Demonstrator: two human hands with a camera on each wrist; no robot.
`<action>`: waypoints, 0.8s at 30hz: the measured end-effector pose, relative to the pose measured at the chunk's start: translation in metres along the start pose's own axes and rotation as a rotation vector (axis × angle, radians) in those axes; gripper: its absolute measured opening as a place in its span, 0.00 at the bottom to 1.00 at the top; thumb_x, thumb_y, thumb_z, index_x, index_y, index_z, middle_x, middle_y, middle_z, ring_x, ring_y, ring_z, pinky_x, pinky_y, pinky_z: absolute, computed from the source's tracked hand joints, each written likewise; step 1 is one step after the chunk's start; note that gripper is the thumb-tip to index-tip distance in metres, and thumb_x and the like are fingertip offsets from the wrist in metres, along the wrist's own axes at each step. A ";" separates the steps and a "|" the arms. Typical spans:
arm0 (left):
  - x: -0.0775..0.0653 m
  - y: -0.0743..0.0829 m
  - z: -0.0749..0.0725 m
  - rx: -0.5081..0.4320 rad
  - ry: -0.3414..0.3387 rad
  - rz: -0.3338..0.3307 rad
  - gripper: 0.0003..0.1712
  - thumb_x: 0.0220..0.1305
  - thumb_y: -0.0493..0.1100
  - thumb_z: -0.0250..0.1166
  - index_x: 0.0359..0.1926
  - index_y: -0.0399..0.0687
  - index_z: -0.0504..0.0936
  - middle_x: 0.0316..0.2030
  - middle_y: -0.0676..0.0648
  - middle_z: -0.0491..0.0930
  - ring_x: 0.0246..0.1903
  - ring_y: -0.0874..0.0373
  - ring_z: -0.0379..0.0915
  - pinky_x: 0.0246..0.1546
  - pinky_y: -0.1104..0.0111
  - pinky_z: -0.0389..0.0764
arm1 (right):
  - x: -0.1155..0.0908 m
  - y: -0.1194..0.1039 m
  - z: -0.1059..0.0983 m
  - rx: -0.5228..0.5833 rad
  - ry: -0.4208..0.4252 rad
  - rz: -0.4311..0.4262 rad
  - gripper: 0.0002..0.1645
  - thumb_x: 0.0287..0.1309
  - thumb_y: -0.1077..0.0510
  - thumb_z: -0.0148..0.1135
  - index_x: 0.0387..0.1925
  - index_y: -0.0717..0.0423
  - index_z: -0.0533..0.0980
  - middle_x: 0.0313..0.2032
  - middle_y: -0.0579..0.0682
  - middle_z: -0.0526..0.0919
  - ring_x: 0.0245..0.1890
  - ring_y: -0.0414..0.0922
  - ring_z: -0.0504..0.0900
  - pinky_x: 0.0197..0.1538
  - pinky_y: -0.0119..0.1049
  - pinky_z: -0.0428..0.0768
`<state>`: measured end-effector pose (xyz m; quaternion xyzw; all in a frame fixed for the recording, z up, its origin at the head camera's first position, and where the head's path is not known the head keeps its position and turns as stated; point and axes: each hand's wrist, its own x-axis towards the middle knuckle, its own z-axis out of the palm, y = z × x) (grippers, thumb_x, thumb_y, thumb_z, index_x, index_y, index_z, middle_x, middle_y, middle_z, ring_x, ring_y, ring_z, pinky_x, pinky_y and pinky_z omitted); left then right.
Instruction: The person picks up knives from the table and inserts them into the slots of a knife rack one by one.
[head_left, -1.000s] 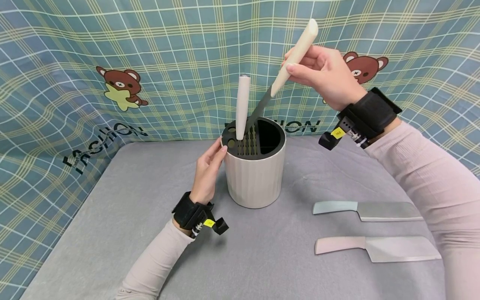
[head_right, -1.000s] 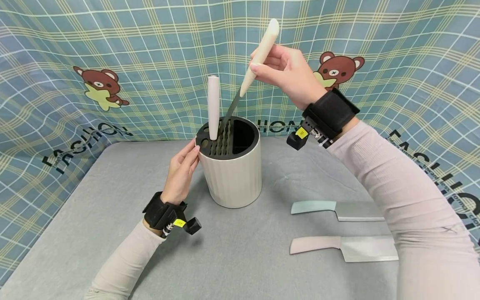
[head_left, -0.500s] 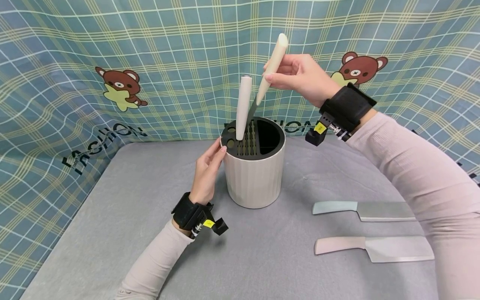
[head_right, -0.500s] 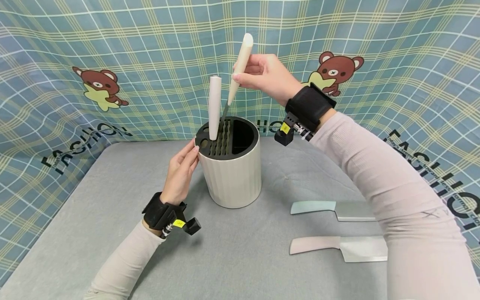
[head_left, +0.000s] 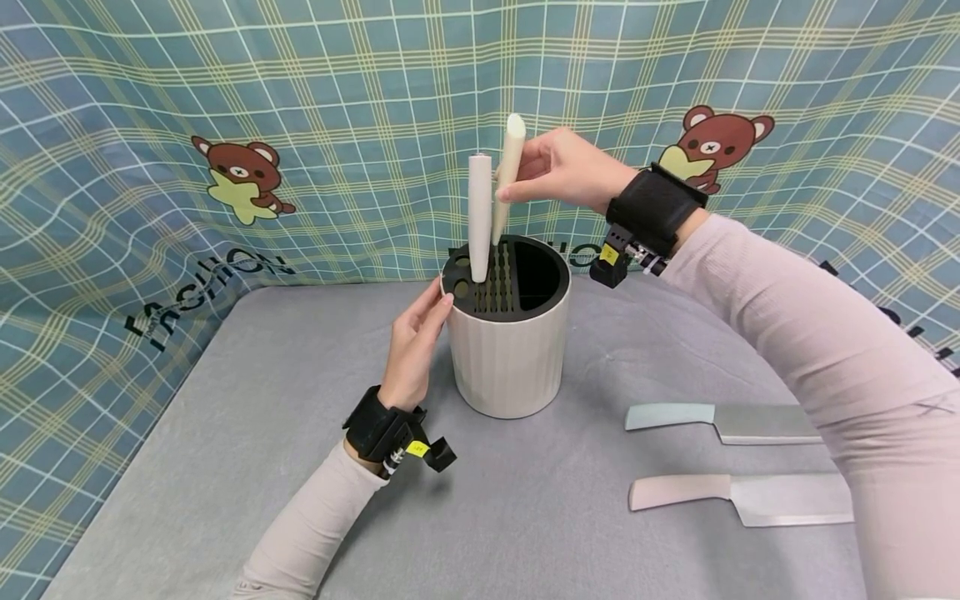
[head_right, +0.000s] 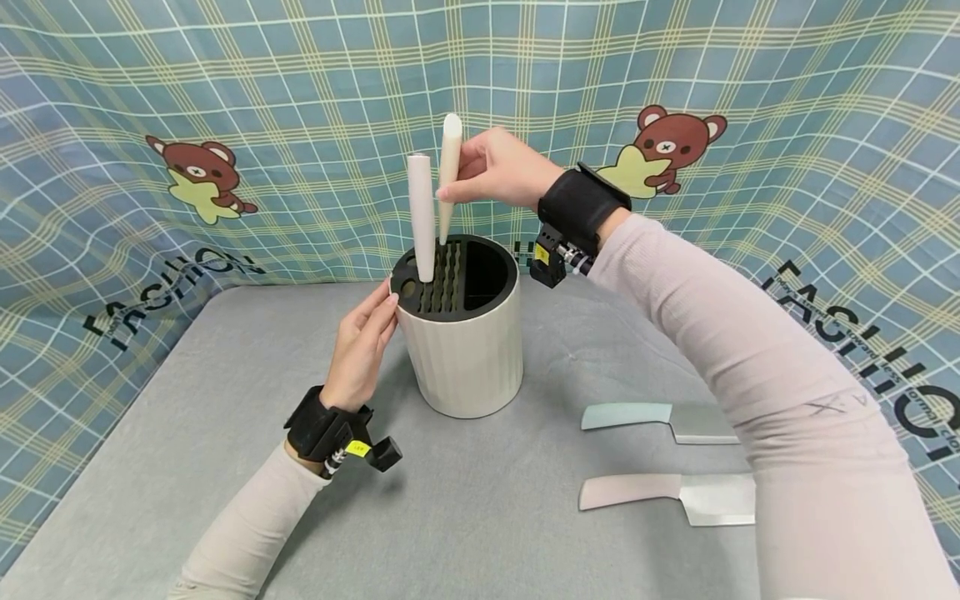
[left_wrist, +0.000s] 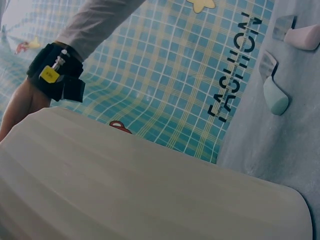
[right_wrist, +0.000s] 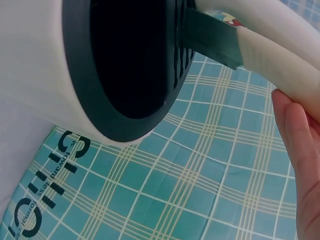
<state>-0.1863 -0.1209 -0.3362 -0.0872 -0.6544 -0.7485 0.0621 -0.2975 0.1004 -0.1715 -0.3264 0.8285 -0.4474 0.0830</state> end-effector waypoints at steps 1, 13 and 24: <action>0.000 0.000 0.000 -0.001 0.000 -0.001 0.32 0.74 0.46 0.53 0.74 0.46 0.57 0.73 0.50 0.56 0.70 0.62 0.55 0.72 0.73 0.61 | 0.002 -0.001 0.000 -0.026 -0.012 0.011 0.21 0.60 0.60 0.66 0.53 0.66 0.77 0.50 0.57 0.84 0.51 0.42 0.82 0.63 0.41 0.78; 0.000 0.000 0.001 -0.003 -0.003 0.005 0.32 0.74 0.47 0.54 0.74 0.46 0.57 0.74 0.50 0.55 0.71 0.61 0.54 0.72 0.72 0.61 | 0.019 0.001 0.011 -0.131 -0.131 0.034 0.17 0.56 0.61 0.67 0.46 0.67 0.81 0.42 0.58 0.87 0.40 0.38 0.85 0.50 0.29 0.83; 0.000 -0.001 0.000 0.001 -0.005 0.010 0.33 0.74 0.47 0.54 0.74 0.44 0.56 0.74 0.49 0.55 0.71 0.60 0.54 0.73 0.70 0.61 | 0.028 -0.004 0.016 -0.213 -0.180 0.046 0.18 0.58 0.60 0.65 0.47 0.68 0.80 0.41 0.61 0.87 0.39 0.42 0.86 0.45 0.26 0.85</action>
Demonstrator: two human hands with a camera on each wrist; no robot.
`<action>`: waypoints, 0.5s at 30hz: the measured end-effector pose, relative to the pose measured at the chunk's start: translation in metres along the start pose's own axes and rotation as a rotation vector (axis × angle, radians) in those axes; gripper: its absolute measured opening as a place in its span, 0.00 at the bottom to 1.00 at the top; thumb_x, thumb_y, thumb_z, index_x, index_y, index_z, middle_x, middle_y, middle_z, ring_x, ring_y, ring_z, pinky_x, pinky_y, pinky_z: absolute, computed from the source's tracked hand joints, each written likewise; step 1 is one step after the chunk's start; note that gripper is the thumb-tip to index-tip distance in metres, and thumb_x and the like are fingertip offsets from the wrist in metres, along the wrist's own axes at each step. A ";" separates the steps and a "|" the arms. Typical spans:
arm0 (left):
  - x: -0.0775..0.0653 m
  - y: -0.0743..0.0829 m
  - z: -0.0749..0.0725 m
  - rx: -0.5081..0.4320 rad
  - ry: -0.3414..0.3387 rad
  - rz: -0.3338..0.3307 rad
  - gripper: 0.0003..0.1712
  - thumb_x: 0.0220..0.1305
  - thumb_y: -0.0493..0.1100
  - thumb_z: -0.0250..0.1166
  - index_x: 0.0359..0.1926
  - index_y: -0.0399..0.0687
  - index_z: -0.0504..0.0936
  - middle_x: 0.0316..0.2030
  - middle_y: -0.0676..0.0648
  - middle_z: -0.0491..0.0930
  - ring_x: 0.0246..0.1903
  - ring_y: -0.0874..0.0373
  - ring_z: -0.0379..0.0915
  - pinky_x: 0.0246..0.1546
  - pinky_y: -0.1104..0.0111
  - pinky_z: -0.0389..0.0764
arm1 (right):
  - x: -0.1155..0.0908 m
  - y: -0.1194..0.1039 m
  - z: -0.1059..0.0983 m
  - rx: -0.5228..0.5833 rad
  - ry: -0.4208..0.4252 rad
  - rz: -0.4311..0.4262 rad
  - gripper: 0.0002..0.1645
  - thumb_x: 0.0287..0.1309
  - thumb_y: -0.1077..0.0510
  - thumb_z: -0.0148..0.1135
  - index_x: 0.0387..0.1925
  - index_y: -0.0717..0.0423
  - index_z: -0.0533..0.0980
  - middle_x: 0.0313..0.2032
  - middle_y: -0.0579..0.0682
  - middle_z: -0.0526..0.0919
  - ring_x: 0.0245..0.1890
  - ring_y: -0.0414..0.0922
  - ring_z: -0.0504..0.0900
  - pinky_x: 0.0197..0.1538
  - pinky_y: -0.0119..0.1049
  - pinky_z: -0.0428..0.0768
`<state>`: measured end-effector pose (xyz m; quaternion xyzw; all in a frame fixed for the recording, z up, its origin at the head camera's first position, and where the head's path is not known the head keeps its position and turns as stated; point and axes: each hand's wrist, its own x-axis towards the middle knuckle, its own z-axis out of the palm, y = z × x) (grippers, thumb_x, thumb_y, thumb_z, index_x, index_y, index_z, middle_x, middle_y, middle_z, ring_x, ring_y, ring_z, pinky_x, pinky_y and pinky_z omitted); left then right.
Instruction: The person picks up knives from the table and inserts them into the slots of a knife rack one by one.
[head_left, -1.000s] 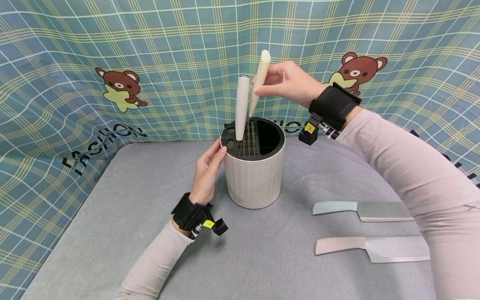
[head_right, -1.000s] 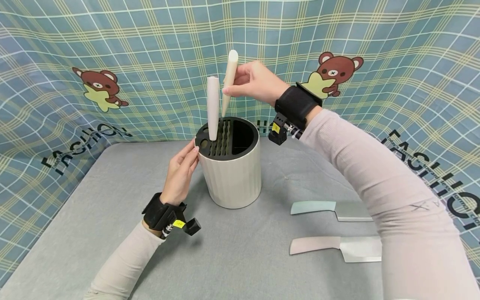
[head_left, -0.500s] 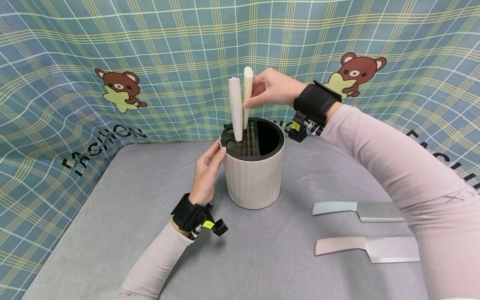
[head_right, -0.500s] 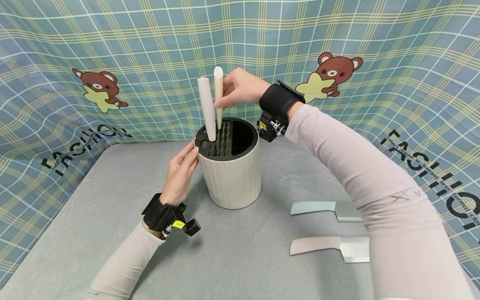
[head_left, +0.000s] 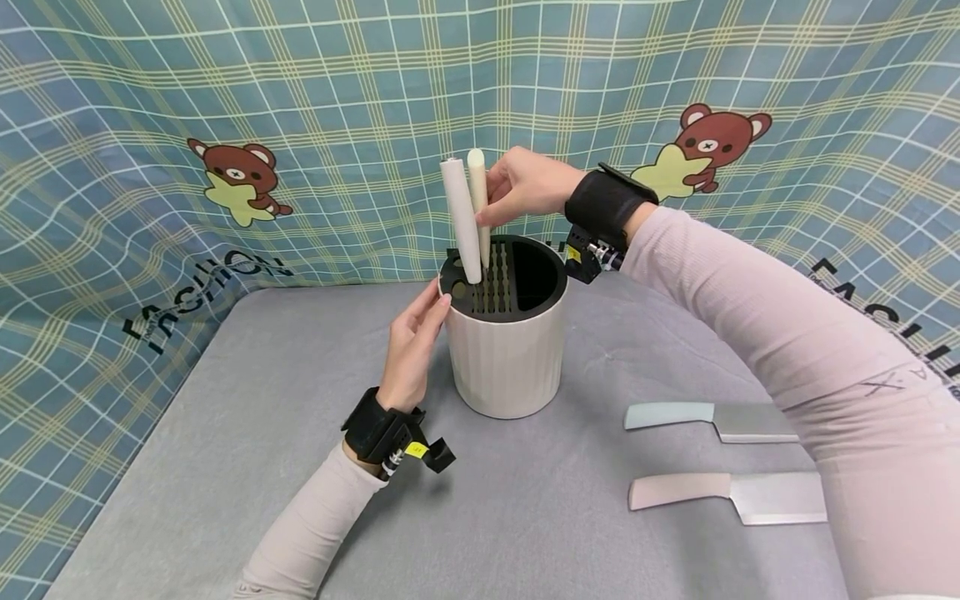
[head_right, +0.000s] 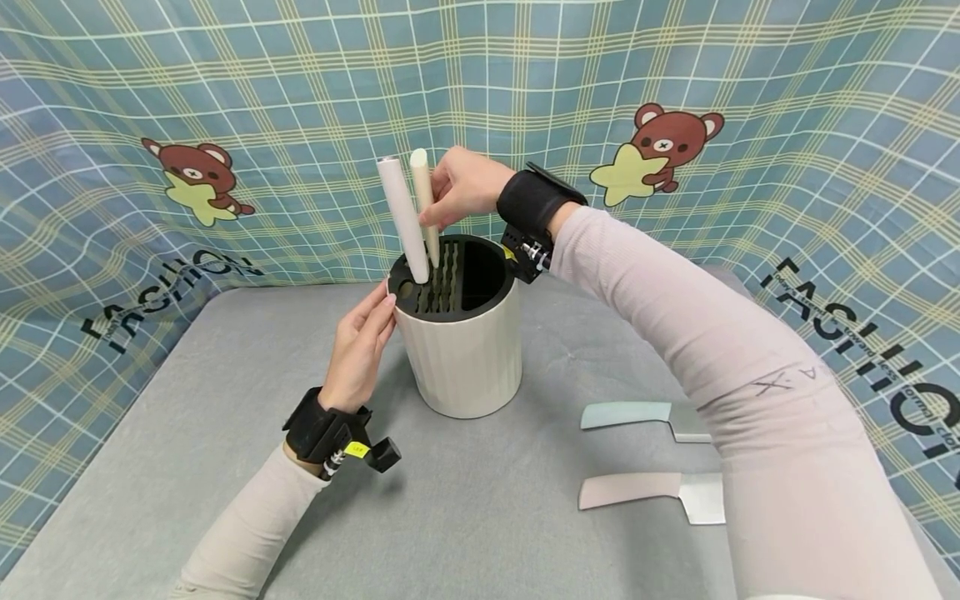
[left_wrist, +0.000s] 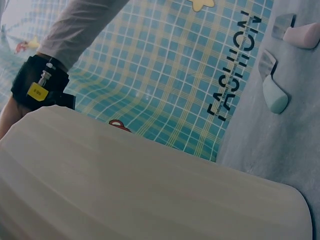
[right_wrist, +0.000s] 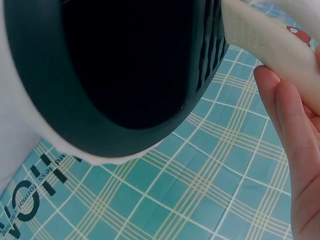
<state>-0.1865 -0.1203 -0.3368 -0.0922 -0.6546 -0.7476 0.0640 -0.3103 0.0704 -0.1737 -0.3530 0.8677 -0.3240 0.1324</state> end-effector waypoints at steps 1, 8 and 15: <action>0.000 0.000 0.000 0.001 -0.001 0.001 0.33 0.74 0.46 0.54 0.74 0.44 0.56 0.74 0.49 0.55 0.71 0.60 0.54 0.73 0.69 0.61 | 0.000 0.000 0.000 0.005 -0.007 0.003 0.18 0.58 0.61 0.65 0.47 0.69 0.80 0.42 0.61 0.86 0.39 0.43 0.86 0.46 0.27 0.85; 0.000 0.000 0.000 0.001 0.006 -0.008 0.33 0.74 0.47 0.54 0.74 0.45 0.57 0.73 0.48 0.57 0.71 0.60 0.54 0.73 0.68 0.61 | 0.002 0.000 0.003 0.040 -0.016 0.033 0.16 0.60 0.62 0.64 0.46 0.70 0.79 0.42 0.62 0.86 0.39 0.46 0.87 0.45 0.28 0.87; 0.000 0.000 0.000 0.005 0.010 -0.012 0.32 0.74 0.47 0.54 0.74 0.45 0.57 0.73 0.48 0.56 0.70 0.60 0.55 0.72 0.70 0.61 | 0.002 0.002 0.006 0.066 0.014 0.057 0.16 0.61 0.64 0.62 0.48 0.72 0.78 0.45 0.64 0.85 0.33 0.38 0.85 0.43 0.26 0.87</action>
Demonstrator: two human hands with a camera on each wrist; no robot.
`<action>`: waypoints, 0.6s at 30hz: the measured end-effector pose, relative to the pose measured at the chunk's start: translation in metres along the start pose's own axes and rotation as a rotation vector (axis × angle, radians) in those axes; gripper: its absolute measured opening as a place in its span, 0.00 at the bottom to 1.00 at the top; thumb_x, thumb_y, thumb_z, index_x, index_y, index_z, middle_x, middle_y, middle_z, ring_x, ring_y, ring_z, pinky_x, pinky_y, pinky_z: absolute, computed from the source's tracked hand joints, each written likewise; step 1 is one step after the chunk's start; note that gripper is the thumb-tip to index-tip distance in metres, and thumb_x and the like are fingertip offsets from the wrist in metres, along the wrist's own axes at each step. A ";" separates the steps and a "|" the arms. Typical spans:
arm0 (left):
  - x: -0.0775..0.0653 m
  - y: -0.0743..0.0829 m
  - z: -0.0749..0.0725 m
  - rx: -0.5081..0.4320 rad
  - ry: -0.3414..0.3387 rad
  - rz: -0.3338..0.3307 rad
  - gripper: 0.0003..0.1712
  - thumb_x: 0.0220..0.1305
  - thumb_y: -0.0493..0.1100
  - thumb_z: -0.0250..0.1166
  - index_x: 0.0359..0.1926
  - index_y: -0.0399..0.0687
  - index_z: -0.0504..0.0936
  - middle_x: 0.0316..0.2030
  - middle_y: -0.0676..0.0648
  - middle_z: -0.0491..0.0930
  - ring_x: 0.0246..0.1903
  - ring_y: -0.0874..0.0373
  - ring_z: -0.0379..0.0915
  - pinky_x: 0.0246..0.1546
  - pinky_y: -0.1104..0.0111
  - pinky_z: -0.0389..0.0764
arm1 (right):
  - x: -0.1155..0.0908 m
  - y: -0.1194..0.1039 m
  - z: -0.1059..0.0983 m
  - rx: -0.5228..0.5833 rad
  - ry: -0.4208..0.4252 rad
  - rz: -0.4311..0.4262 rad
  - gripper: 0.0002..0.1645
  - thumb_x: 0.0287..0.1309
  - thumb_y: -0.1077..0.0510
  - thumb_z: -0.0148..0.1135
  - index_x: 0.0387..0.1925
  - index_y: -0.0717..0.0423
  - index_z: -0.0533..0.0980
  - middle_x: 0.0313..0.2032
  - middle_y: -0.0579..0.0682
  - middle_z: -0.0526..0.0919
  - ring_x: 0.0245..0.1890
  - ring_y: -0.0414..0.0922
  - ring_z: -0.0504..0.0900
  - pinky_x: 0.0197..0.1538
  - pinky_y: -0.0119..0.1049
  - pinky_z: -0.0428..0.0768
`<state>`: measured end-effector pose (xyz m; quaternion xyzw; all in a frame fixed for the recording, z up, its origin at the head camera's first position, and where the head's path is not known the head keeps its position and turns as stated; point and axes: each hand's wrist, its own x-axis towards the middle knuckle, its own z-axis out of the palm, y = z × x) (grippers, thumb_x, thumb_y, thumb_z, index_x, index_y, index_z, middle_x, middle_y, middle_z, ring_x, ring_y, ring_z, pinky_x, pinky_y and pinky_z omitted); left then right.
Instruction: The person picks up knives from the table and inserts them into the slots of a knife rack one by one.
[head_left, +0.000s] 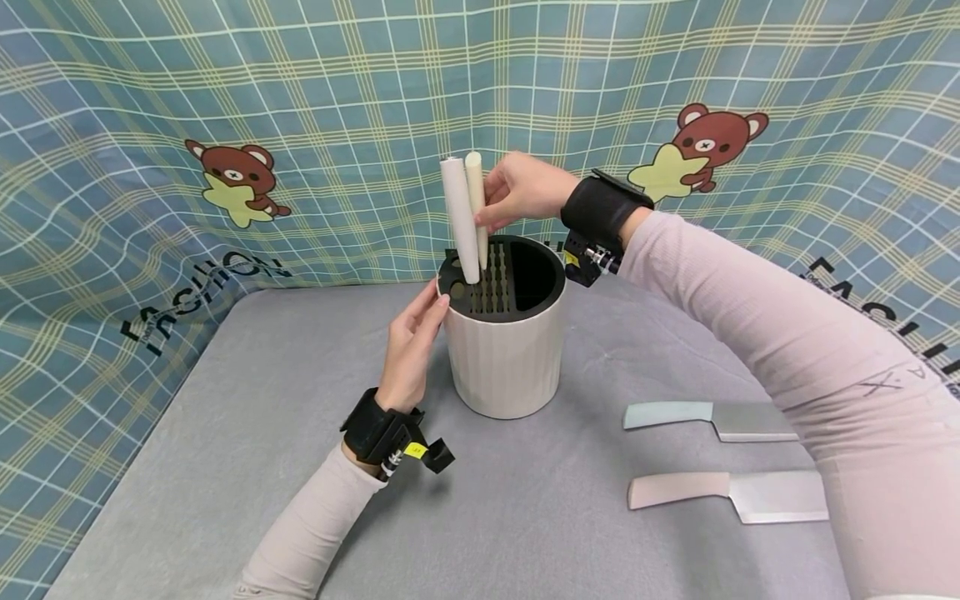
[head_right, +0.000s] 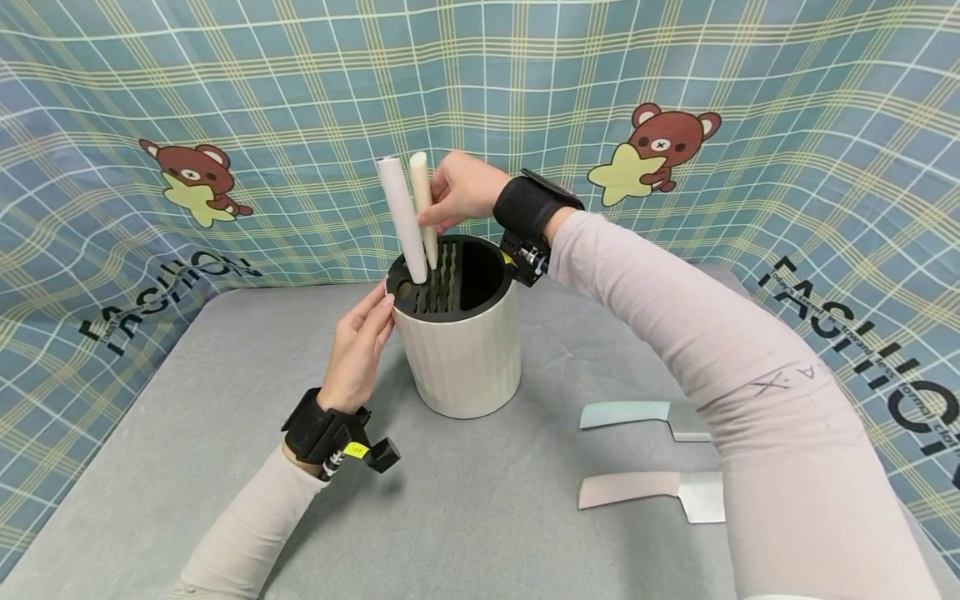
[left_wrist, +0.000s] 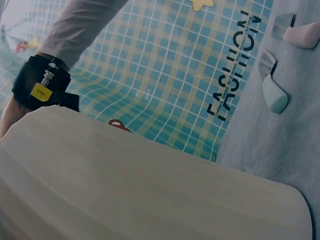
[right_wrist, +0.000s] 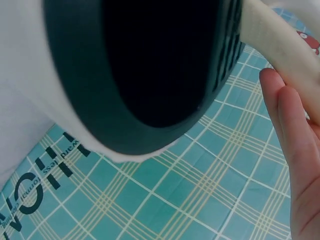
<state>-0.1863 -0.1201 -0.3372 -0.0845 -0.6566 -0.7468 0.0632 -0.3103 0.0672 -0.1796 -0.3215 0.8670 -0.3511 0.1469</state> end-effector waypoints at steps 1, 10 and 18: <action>0.000 0.000 0.000 -0.002 0.000 0.001 0.32 0.74 0.46 0.54 0.74 0.45 0.57 0.73 0.48 0.56 0.71 0.60 0.55 0.72 0.70 0.61 | 0.000 0.001 0.000 0.012 0.005 0.005 0.17 0.61 0.65 0.62 0.49 0.72 0.78 0.46 0.65 0.84 0.32 0.37 0.85 0.43 0.26 0.87; 0.001 0.000 0.000 -0.001 0.004 0.002 0.32 0.74 0.45 0.53 0.74 0.44 0.56 0.73 0.48 0.57 0.70 0.60 0.55 0.72 0.71 0.62 | -0.004 0.007 0.000 0.084 0.017 0.009 0.19 0.64 0.67 0.57 0.55 0.74 0.74 0.51 0.70 0.80 0.33 0.37 0.86 0.46 0.28 0.87; 0.001 0.000 0.000 0.001 0.010 -0.006 0.32 0.74 0.46 0.53 0.74 0.44 0.57 0.73 0.48 0.57 0.70 0.60 0.55 0.73 0.70 0.61 | -0.014 0.006 -0.005 -0.080 0.014 -0.029 0.27 0.64 0.62 0.60 0.62 0.70 0.70 0.51 0.67 0.81 0.48 0.51 0.84 0.56 0.41 0.84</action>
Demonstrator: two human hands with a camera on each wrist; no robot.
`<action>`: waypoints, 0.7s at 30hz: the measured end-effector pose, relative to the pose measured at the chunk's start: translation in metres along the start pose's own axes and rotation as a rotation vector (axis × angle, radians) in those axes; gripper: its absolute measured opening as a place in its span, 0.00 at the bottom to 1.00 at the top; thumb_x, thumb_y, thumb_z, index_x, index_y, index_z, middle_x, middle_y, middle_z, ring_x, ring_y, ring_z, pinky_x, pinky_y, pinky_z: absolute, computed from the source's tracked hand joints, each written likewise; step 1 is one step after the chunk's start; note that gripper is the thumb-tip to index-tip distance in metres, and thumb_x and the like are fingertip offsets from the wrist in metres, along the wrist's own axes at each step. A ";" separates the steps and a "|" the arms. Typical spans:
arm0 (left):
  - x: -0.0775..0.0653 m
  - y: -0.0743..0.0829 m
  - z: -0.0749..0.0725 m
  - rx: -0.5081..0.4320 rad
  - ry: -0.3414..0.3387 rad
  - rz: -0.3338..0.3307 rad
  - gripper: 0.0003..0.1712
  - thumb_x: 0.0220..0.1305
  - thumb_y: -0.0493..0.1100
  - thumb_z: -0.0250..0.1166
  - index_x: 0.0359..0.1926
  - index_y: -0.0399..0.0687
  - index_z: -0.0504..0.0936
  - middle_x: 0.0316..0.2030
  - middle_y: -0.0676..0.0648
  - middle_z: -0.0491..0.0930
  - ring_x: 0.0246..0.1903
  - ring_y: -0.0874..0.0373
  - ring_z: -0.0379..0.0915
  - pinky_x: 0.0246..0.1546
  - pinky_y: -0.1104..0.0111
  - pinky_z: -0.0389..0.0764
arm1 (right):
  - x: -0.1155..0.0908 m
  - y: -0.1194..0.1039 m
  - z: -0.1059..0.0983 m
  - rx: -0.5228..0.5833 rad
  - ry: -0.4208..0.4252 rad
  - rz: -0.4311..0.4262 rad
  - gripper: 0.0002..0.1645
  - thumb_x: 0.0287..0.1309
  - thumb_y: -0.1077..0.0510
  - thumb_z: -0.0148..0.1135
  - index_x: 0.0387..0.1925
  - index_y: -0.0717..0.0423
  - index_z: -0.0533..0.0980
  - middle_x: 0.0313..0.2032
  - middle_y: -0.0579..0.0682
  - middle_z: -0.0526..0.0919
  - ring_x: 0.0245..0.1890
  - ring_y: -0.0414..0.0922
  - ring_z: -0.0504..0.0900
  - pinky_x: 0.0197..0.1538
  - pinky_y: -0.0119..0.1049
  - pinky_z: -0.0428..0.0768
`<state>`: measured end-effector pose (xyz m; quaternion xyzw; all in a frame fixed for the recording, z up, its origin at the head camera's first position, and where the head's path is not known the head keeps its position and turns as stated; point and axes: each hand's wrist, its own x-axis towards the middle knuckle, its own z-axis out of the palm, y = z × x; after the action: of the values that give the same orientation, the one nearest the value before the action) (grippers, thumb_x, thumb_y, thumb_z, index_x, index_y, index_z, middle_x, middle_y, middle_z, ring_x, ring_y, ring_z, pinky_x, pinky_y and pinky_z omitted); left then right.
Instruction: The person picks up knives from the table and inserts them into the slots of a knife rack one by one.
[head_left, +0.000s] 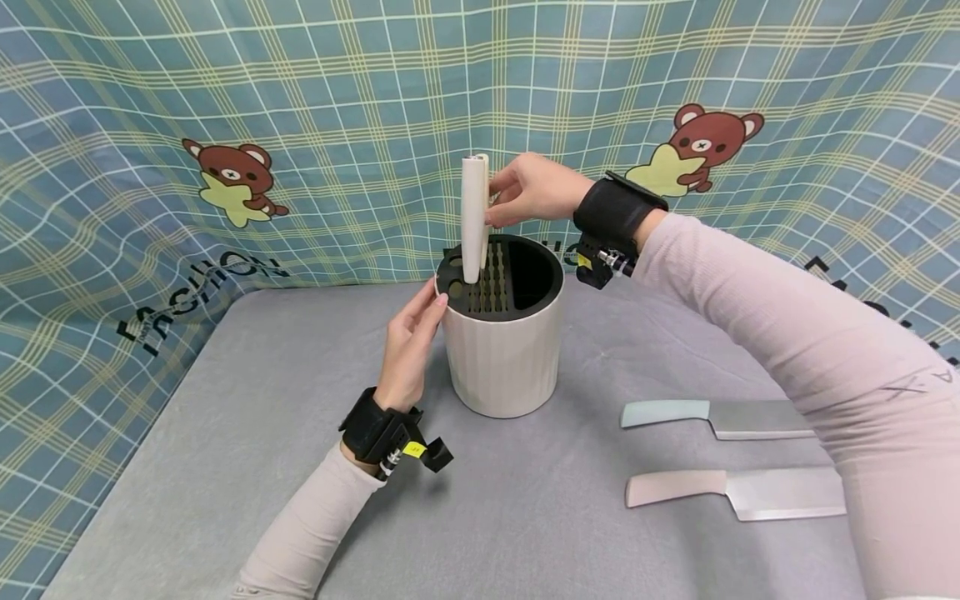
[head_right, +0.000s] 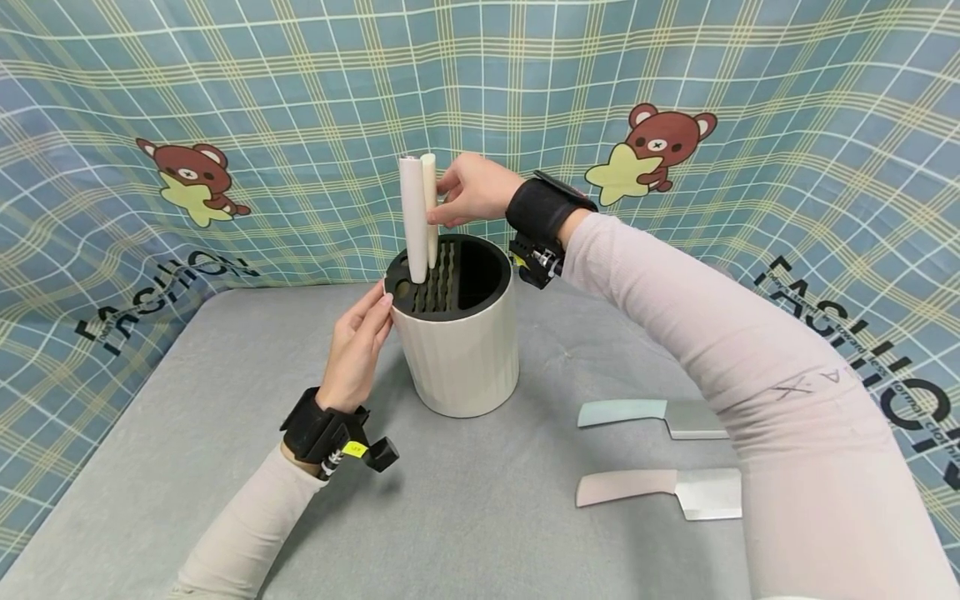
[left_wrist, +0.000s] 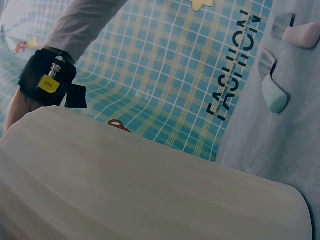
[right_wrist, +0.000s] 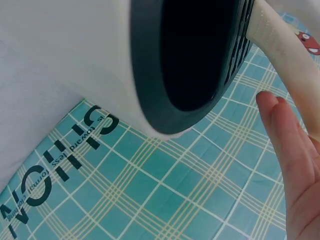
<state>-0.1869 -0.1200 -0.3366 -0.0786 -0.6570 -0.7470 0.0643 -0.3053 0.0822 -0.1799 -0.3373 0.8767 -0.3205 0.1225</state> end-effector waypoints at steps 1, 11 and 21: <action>0.000 0.000 0.000 -0.001 0.000 0.001 0.32 0.74 0.46 0.53 0.74 0.44 0.57 0.73 0.48 0.57 0.70 0.60 0.55 0.73 0.69 0.61 | -0.001 0.000 -0.001 -0.015 0.003 0.001 0.30 0.63 0.60 0.61 0.64 0.70 0.68 0.52 0.67 0.80 0.51 0.52 0.83 0.58 0.42 0.82; 0.000 -0.001 0.000 -0.003 -0.004 0.013 0.32 0.74 0.45 0.53 0.74 0.44 0.57 0.73 0.48 0.57 0.71 0.60 0.55 0.73 0.68 0.61 | -0.016 0.003 -0.005 -0.013 0.007 0.005 0.41 0.63 0.55 0.64 0.70 0.67 0.58 0.64 0.65 0.70 0.65 0.55 0.70 0.68 0.45 0.73; 0.000 0.001 0.001 -0.006 -0.004 0.011 0.32 0.74 0.45 0.53 0.74 0.44 0.57 0.73 0.48 0.57 0.70 0.60 0.55 0.72 0.70 0.62 | -0.039 0.014 -0.006 0.007 0.054 -0.036 0.43 0.63 0.55 0.64 0.73 0.61 0.55 0.71 0.59 0.60 0.70 0.55 0.61 0.72 0.45 0.67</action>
<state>-0.1864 -0.1193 -0.3361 -0.0841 -0.6545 -0.7484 0.0668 -0.2861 0.1193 -0.1845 -0.3438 0.8723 -0.3348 0.0944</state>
